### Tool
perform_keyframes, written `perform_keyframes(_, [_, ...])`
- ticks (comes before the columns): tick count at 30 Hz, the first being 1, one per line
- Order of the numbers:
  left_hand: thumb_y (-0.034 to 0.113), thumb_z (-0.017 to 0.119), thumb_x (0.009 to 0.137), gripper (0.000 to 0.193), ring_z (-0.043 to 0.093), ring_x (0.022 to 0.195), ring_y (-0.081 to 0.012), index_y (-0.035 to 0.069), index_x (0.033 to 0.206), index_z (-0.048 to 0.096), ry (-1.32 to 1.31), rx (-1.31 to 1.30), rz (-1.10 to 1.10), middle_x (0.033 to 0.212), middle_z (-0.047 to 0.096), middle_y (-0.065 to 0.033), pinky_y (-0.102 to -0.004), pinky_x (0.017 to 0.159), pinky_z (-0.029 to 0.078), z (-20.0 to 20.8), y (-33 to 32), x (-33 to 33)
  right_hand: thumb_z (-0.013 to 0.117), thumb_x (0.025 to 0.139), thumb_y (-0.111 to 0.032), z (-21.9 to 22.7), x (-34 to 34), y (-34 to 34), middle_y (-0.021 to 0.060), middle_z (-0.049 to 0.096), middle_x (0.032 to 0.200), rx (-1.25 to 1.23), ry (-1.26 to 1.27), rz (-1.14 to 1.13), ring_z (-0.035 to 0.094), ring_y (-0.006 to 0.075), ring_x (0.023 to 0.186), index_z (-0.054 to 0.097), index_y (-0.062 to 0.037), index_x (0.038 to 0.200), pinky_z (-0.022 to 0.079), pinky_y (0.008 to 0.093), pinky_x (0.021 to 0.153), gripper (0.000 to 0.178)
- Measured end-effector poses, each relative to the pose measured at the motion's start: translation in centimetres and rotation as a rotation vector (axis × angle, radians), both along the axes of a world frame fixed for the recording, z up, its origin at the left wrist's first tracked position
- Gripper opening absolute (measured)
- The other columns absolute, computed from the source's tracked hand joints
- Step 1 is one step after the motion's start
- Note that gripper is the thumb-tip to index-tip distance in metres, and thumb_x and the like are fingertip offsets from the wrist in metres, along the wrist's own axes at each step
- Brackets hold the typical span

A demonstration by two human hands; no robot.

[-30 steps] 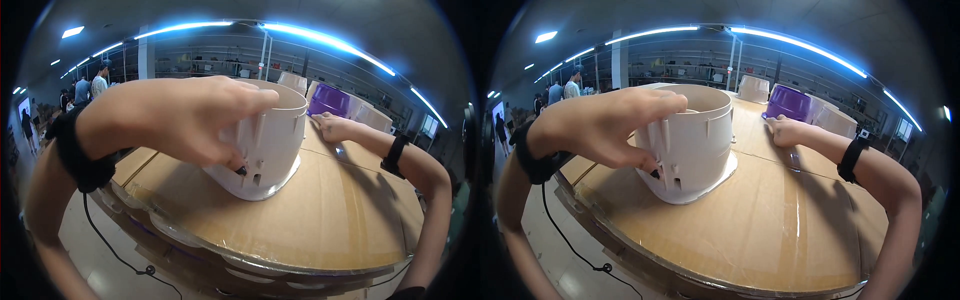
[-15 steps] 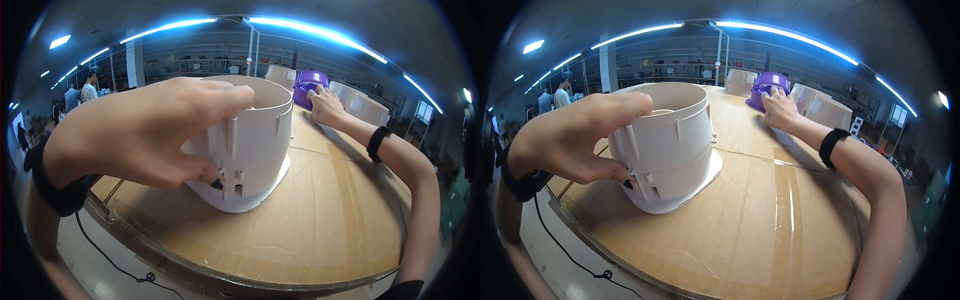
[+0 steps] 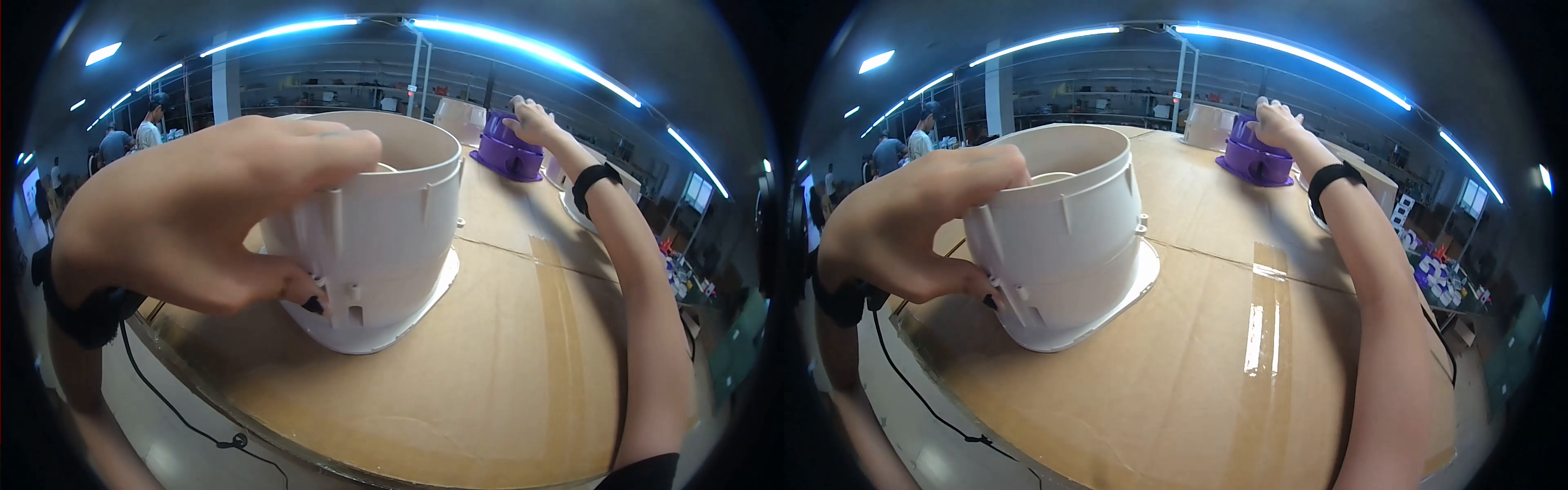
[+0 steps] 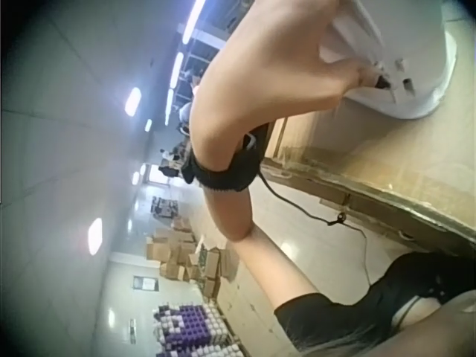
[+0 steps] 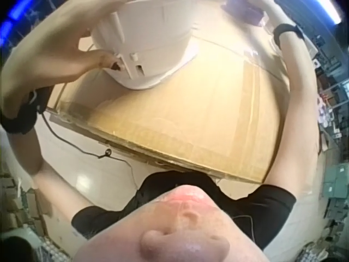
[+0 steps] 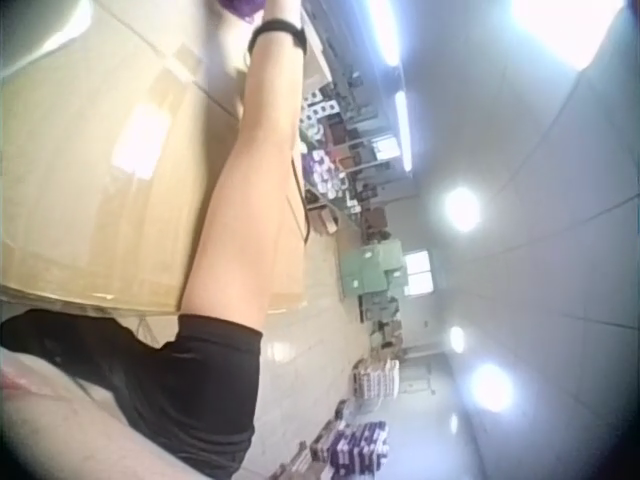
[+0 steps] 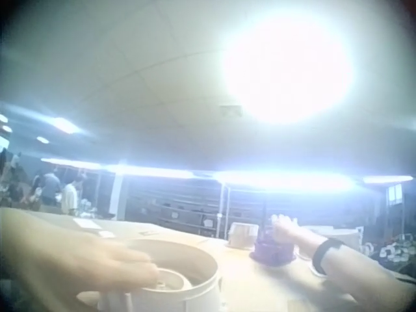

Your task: Assembling plastic fan or housing components into complete units and stacking them on trays.

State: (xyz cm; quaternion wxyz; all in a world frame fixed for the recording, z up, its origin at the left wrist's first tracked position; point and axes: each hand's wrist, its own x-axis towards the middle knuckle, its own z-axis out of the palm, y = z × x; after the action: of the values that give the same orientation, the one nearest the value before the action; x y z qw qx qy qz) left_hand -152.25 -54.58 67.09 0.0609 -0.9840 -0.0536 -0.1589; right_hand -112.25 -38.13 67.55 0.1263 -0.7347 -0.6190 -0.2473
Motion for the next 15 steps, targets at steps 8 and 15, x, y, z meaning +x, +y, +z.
perform_keyframes(8, [0.001,0.074,0.053,0.061,0.055,0.091,-0.0297,0.000,0.106,0.045,0.007,-0.015,0.008,0.095,0.051,-0.0153,-0.0366,0.071,0.051,-0.1,-0.4,0.2,0.061,0.076,-0.018,0.2,2.5,0.7,0.0166,0.059,0.086,0.152,-0.132,0.375,0.056,0.0301,0.084,0.054,0.0013,0.093,0.045,0.0362,0.074,0.027])
perform_keyframes(15, [0.000,0.071,0.054,0.064,0.054,0.093,-0.0306,0.002,0.111,0.043,-0.078,-0.018,-0.091,0.098,0.050,-0.0157,-0.0373,0.071,0.052,-1.0,0.8,-0.7,0.062,0.075,-0.015,1.4,1.3,-0.5,0.0165,0.059,0.093,-0.061,0.070,0.272,0.056,0.0301,0.087,0.056,-0.0018,0.097,0.045,0.0357,0.075,0.027])
